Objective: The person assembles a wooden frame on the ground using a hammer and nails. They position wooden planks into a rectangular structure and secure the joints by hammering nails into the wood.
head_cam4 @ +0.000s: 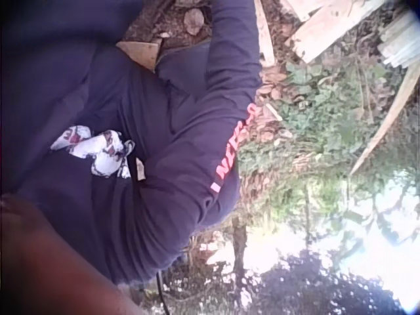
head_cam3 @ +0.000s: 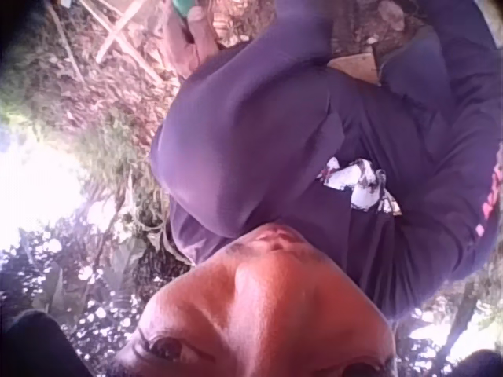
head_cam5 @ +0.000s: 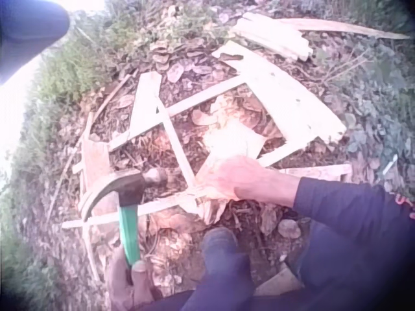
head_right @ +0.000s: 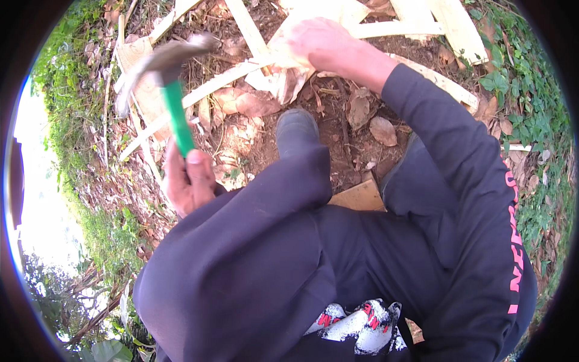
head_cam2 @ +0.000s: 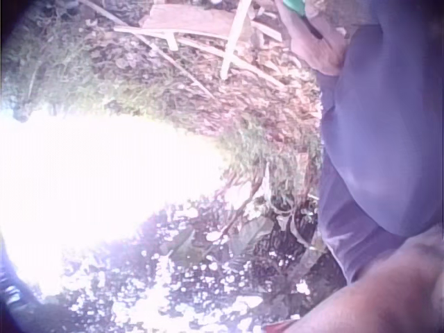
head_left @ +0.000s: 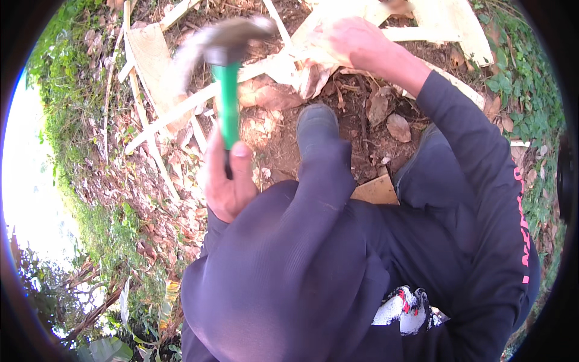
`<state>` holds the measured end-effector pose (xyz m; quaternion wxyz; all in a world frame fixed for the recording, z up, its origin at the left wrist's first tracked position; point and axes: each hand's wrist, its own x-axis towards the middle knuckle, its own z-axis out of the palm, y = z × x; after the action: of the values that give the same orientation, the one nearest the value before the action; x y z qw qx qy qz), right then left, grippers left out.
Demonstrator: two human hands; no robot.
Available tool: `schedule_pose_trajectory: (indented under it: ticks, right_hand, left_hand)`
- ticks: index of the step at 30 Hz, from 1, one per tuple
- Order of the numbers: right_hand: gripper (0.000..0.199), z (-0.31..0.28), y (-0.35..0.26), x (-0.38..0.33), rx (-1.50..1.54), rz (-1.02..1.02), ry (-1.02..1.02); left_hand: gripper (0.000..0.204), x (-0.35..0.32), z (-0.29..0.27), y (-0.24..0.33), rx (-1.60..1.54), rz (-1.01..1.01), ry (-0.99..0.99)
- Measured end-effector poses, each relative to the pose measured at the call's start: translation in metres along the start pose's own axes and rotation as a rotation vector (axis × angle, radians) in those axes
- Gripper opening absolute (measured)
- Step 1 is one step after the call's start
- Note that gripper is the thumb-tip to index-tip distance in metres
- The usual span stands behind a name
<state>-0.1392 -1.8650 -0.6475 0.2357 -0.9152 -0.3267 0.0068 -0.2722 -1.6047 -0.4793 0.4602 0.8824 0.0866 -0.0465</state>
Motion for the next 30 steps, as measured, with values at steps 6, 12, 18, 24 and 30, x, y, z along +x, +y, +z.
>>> schedule_pose_trajectory:
  ticks: [6, 12, 18, 24, 30]
  right_hand:
    - [0.027, -0.003, 0.000, -0.008, 0.087, -0.018, 0.091]
    - [0.030, 0.007, 0.008, -0.010, 0.114, -0.054, 0.141]
    - [0.027, -0.015, 0.004, -0.007, 0.024, -0.082, 0.036]
    - [0.030, -0.008, 0.000, -0.012, 0.012, -0.211, 0.249]
    - [0.053, -0.043, -0.030, -0.002, 0.691, 0.698, -0.213]
  left_hand:
    - [0.044, 0.012, -0.011, -0.016, 0.336, 0.087, -0.208]
    - [0.043, 0.010, -0.013, 0.002, 0.235, 0.065, -0.101]
    - [0.041, 0.016, -0.026, 0.030, -0.044, 0.107, 0.027]
    - [0.043, 0.021, -0.017, -0.003, 0.412, 0.261, -0.224]
    - [0.039, 0.018, -0.013, -0.001, 0.195, 0.147, -0.115]
